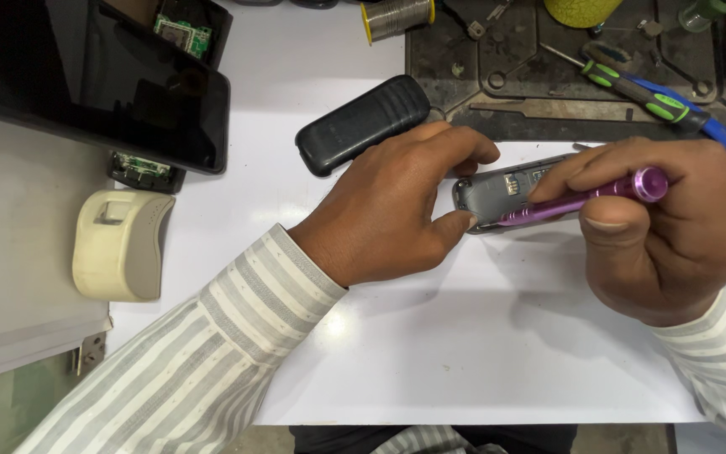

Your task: The person picks up a feature phone, pries off its back cover, and uses a screwdriver to work on the internal board. They remove the battery cover and keypad assembly, then lift out the blue main circuit board and hold it up.

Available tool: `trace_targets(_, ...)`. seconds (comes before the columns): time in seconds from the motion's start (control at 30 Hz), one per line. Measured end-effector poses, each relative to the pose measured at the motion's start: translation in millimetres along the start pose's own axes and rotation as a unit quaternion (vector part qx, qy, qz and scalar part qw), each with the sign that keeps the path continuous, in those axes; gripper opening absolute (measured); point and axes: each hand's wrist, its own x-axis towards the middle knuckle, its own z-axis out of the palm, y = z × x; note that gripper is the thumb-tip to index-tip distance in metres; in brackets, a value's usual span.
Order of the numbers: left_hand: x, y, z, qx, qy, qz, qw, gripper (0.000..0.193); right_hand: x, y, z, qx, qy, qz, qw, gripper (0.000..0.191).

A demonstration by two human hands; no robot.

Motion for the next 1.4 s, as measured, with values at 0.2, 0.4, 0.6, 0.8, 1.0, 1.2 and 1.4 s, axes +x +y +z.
trace_targets(0.2, 0.0, -1.3, 1.3, 0.003, 0.008, 0.012, 1.0, 0.047, 0.0, 1.1, -0.1, -0.014, -0.001, -0.003, 1.0, 0.038)
trace_targets(0.4, -0.7, -1.5, 1.8, 0.004, 0.01, 0.012, 1.0, 0.048, -0.5, 1.9, 0.7, -0.013, 0.006, -0.007, 1.0, 0.04)
trace_targets(0.6, -0.4, -0.4, 2.4, 0.001, 0.011, 0.009, 1.0, 0.049, -3.3, 1.6, 1.1, -0.012, 0.011, 0.004, 1.0, 0.04)
trace_targets(0.8, -0.4, 0.3, 2.3, 0.001, 0.009, 0.001, 1.0, 0.05, -7.2, 8.7, 0.1, 0.003, 0.012, 0.013, 1.0, 0.039)
trace_targets(1.0, -0.9, -1.0, 3.7, -0.003, 0.018, 0.012, 1.0, 0.052, -12.5, 13.2, 1.9, 0.018, 0.027, 0.018, 0.999, 0.04)
trace_targets(1.2, -1.1, -2.0, 4.4, -0.002, 0.021, 0.018, 1.0, 0.052, -15.4, 12.1, 2.7, 0.038, 0.034, 0.044, 0.998, 0.039)
trace_targets(1.4, -0.5, 0.2, 5.0, 0.001, 0.011, -0.001, 1.0, 0.043, -12.3, 10.3, -2.3, 0.022, 0.025, 0.064, 0.997, 0.033)
